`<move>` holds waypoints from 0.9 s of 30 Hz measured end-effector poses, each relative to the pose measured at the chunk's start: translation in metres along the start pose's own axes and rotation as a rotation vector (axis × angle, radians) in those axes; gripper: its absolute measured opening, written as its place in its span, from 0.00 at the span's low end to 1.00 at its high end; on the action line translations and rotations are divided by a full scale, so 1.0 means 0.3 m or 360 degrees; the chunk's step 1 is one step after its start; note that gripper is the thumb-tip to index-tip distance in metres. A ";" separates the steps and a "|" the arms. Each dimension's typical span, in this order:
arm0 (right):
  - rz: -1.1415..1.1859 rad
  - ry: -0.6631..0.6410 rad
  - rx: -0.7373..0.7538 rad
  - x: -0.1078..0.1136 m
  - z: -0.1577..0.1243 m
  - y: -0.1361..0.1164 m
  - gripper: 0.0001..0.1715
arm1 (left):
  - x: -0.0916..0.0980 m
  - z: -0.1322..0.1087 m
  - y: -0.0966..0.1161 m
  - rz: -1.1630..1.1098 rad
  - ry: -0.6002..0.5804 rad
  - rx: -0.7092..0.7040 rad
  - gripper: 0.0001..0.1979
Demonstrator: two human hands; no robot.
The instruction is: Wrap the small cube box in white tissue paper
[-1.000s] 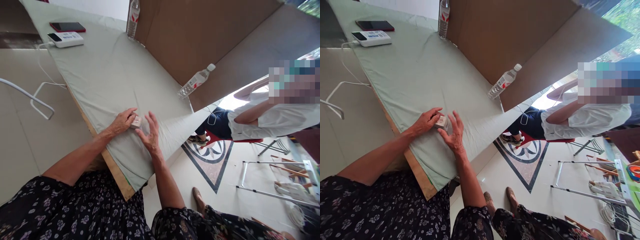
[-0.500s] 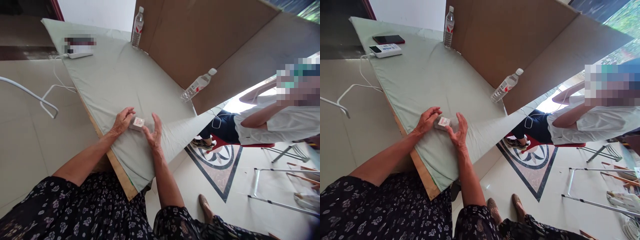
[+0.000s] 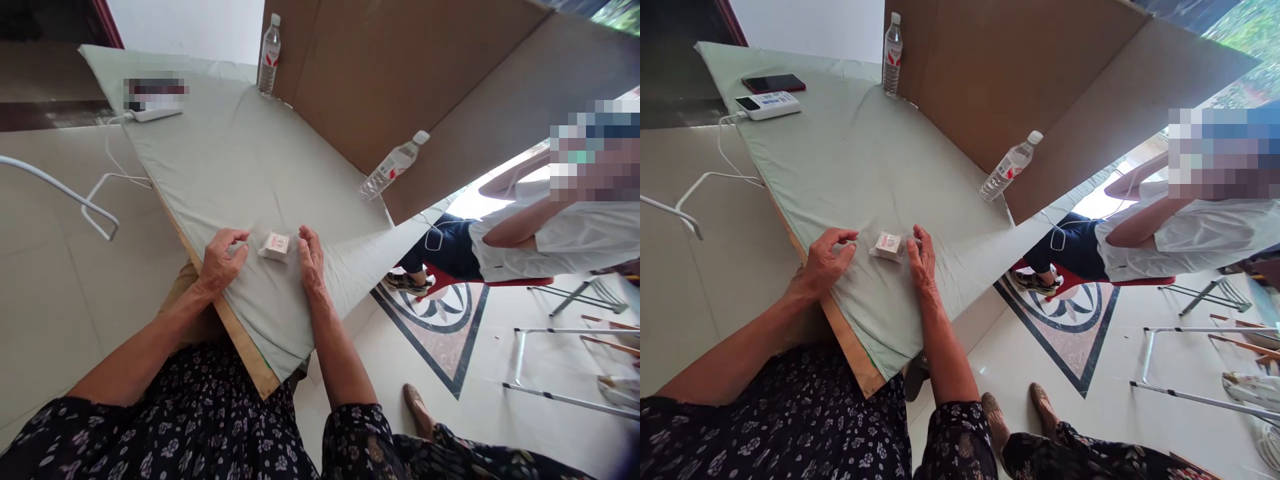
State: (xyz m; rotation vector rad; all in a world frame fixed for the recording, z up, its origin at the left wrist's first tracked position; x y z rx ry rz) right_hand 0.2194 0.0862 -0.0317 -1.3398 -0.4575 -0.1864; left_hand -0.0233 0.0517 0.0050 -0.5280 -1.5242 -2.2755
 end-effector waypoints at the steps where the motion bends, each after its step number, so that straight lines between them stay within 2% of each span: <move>1: -0.0006 -0.0039 0.0009 -0.009 0.003 -0.003 0.39 | 0.000 -0.001 0.007 0.0030 -0.0040 -0.0009 0.12; 3: -0.0043 -0.0128 0.0046 -0.030 0.006 -0.014 0.42 | -0.029 0.023 0.020 0.0028 -0.0170 -0.0036 0.15; 6: -0.0168 -0.0199 0.0116 -0.050 -0.006 -0.031 0.45 | -0.134 0.083 0.028 -0.0107 -0.0484 -0.0056 0.30; 8: -0.0292 -0.0182 0.0192 -0.051 -0.024 -0.052 0.41 | -0.213 0.109 0.016 -0.0224 -0.0691 -0.0023 0.39; 10: -0.0423 -0.0128 0.0280 -0.039 -0.042 -0.083 0.31 | -0.268 0.116 -0.011 -0.0324 -0.0810 0.0047 0.44; 13: -0.0669 -0.0119 0.0338 -0.022 -0.043 -0.135 0.17 | -0.289 0.108 -0.056 -0.0413 -0.0771 0.0134 0.45; 16: -0.0982 -0.0299 0.0348 -0.036 -0.009 -0.189 0.11 | -0.279 0.096 -0.065 -0.0418 -0.0694 0.0077 0.44; 19: -0.1225 -0.0476 0.0394 -0.068 0.024 -0.239 0.09 | -0.276 0.093 -0.055 -0.0411 -0.0699 -0.0006 0.44; 22: -0.1358 -0.0514 0.0459 -0.099 0.046 -0.267 0.10 | -0.278 0.101 -0.051 -0.0408 -0.0705 -0.0030 0.42; 24: -0.1327 -0.0467 0.0453 -0.103 0.068 -0.262 0.12 | -0.276 0.109 -0.053 -0.0377 -0.0663 -0.0018 0.36; 27: -0.1074 -0.0303 0.0334 -0.062 0.119 -0.225 0.12 | -0.278 0.115 -0.048 -0.0316 -0.0607 -0.0025 0.30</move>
Point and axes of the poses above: each hand's wrist, its own z-axis towards the middle knuckle, its own x-axis out of the back of the hand, y = z × x, the point moved 10 cm from there along z, towards the middle knuckle, and after that the axes turned 15 degrees about -y, right-handed, at the moved point
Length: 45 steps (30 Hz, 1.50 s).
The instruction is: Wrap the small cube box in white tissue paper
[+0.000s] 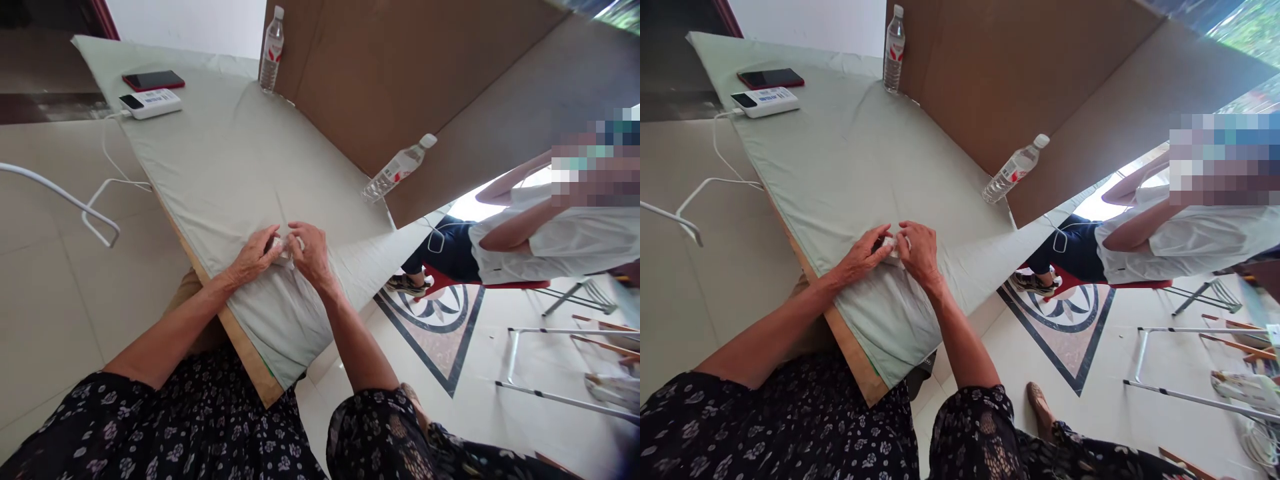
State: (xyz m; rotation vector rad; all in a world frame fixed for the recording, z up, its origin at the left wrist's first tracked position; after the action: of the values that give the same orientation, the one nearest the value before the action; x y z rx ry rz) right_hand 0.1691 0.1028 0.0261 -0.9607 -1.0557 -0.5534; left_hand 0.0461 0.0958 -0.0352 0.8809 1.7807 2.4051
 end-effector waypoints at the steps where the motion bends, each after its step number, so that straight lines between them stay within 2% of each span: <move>1: 0.0105 0.0051 -0.0053 0.009 0.011 0.026 0.12 | -0.001 0.000 0.003 0.0011 0.0011 -0.0006 0.31; 5: 0.0405 0.0154 -0.0179 0.052 0.053 0.079 0.13 | -0.007 -0.005 0.004 -0.0023 -0.0017 0.0066 0.41; 9: 0.0550 0.0129 -0.0218 0.108 0.091 0.069 0.13 | 0.004 0.003 0.022 -0.0091 -0.0081 0.0158 0.45; 12: 0.0636 0.0195 -0.0159 0.168 0.129 0.067 0.13 | 0.019 0.041 0.058 -0.0130 -0.0124 0.0108 0.48; 15: 0.0678 0.0217 -0.0156 0.198 0.185 0.111 0.12 | 0.023 0.092 0.070 -0.0155 -0.0153 0.0036 0.50; 17: 0.0703 0.0192 -0.0212 0.191 0.230 0.169 0.11 | 0.020 0.118 0.049 -0.0215 -0.0124 0.0039 0.48; 21: 0.0868 0.0188 -0.0343 0.143 0.305 0.306 0.12 | 0.002 0.133 -0.005 -0.0520 -0.0035 0.0051 0.39; 24: 0.0925 0.0236 -0.0412 0.115 0.314 0.383 0.12 | -0.014 0.127 -0.020 -0.0645 -0.0083 0.0106 0.30; 26: 0.0927 0.0392 -0.0456 0.149 0.261 0.429 0.12 | -0.014 0.121 -0.025 -0.0682 -0.0122 0.0173 0.25; 28: 0.0992 0.0690 -0.0514 0.238 0.142 0.484 0.19 | -0.010 0.117 -0.027 -0.0717 -0.0143 0.0212 0.25; 30: 0.1107 0.1200 -0.0631 0.362 -0.049 0.551 0.31 | -0.006 0.119 -0.028 -0.0706 -0.0149 0.0225 0.25; 31: 0.1113 0.1299 -0.0661 0.407 -0.121 0.566 0.37 | -0.005 0.120 -0.030 -0.0685 -0.0150 0.0234 0.25; 33: 0.1089 0.1338 -0.0669 0.459 -0.211 0.558 0.45 | -0.001 0.123 -0.036 -0.0610 -0.0117 0.0252 0.25; 35: 0.1065 0.1208 -0.0629 0.433 -0.223 0.502 0.41 | 0.009 0.125 -0.030 -0.0492 -0.0054 0.0231 0.25; 37: 0.1026 0.0939 -0.0549 0.333 -0.169 0.403 0.33 | 0.015 0.126 -0.013 -0.0354 -0.0010 0.0180 0.25; 38: 0.0960 0.0745 -0.0504 0.267 -0.128 0.342 0.30 | 0.016 0.125 -0.005 -0.0292 0.0004 0.0157 0.25; 39: 0.0708 0.0436 -0.0478 0.189 -0.076 0.271 0.28 | 0.015 0.125 0.001 -0.0240 0.0014 0.0142 0.25; 40: 0.0482 0.0230 -0.0488 0.125 -0.045 0.221 0.26 | 0.013 0.124 0.005 -0.0194 0.0020 0.0137 0.25; 42: 0.0228 0.0054 -0.0599 0.053 -0.025 0.187 0.17 | 0.011 0.123 0.009 -0.0104 0.0035 0.0145 0.21; 45: 0.0182 0.0078 -0.0714 0.058 -0.040 0.212 0.07 | 0.014 0.127 0.009 -0.0026 0.0050 0.0167 0.08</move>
State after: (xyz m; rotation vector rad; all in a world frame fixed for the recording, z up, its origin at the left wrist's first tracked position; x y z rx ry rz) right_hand 0.2314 0.1250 0.0154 -1.3835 -0.8404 -0.7318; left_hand 0.0605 0.1295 -0.0238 0.8383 1.9334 2.3474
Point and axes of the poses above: each hand's wrist, its own z-axis towards the middle knuckle, its own x-axis out of the back of the hand, y = z × x, the point moved 10 cm from there along z, towards the middle knuckle, and after that the axes turned 15 degrees about -y, right-handed, at the moved point
